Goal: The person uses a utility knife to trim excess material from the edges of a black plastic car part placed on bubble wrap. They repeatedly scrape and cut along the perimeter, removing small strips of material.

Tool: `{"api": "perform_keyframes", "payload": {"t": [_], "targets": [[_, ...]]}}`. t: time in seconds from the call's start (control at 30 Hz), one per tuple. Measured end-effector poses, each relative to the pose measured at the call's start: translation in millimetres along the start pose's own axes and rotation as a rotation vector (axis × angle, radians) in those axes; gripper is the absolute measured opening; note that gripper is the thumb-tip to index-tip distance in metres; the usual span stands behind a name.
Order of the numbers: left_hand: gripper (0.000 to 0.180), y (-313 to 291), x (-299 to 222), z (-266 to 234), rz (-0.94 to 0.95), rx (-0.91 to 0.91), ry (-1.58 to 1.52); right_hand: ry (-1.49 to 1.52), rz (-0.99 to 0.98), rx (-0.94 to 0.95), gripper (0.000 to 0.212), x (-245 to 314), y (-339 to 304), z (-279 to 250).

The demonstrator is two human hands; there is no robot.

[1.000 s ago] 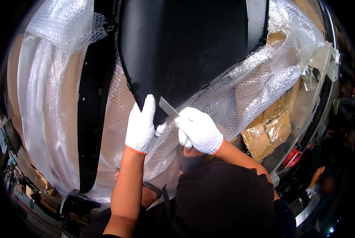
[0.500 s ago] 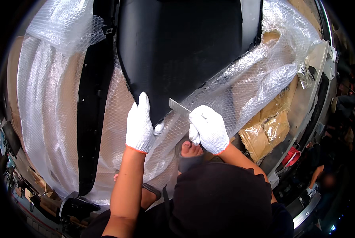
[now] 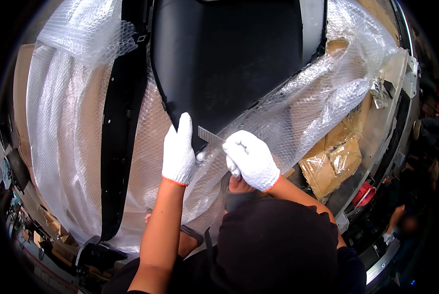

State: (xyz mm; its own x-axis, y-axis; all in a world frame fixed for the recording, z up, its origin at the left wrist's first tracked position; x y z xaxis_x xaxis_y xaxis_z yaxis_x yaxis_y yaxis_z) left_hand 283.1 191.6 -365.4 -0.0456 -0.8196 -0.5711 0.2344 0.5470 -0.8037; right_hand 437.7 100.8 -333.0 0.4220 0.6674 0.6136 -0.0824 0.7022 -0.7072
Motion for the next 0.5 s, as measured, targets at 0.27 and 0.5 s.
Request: {"api": "perform_keyframes", "payload": {"t": [0.27, 0.5], "targets": [[0.025, -1, -13, -9, -0.123, 0.297, 0.064, 0.013, -0.018, -0.154, 0.010, 9, 3, -8], [0.040, -1, -2, -6, -0.039, 0.169, -0.029, -0.309, -0.498, -0.255, 0.021, 26, -10, -37]]}}
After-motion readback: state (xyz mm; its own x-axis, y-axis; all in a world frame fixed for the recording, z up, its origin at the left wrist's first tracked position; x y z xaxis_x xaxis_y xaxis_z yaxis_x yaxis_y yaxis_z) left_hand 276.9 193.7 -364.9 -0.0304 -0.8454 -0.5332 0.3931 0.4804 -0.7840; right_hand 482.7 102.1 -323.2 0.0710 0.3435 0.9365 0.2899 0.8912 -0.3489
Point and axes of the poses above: each hand's wrist, its own y-axis towards the middle knuckle, its own z-axis out of the palm, x = y × z, the point moved 1 cm from there along y, towards the middle knuckle, and after that the axes turned 8 degrees about x, right-handed, at the moved point
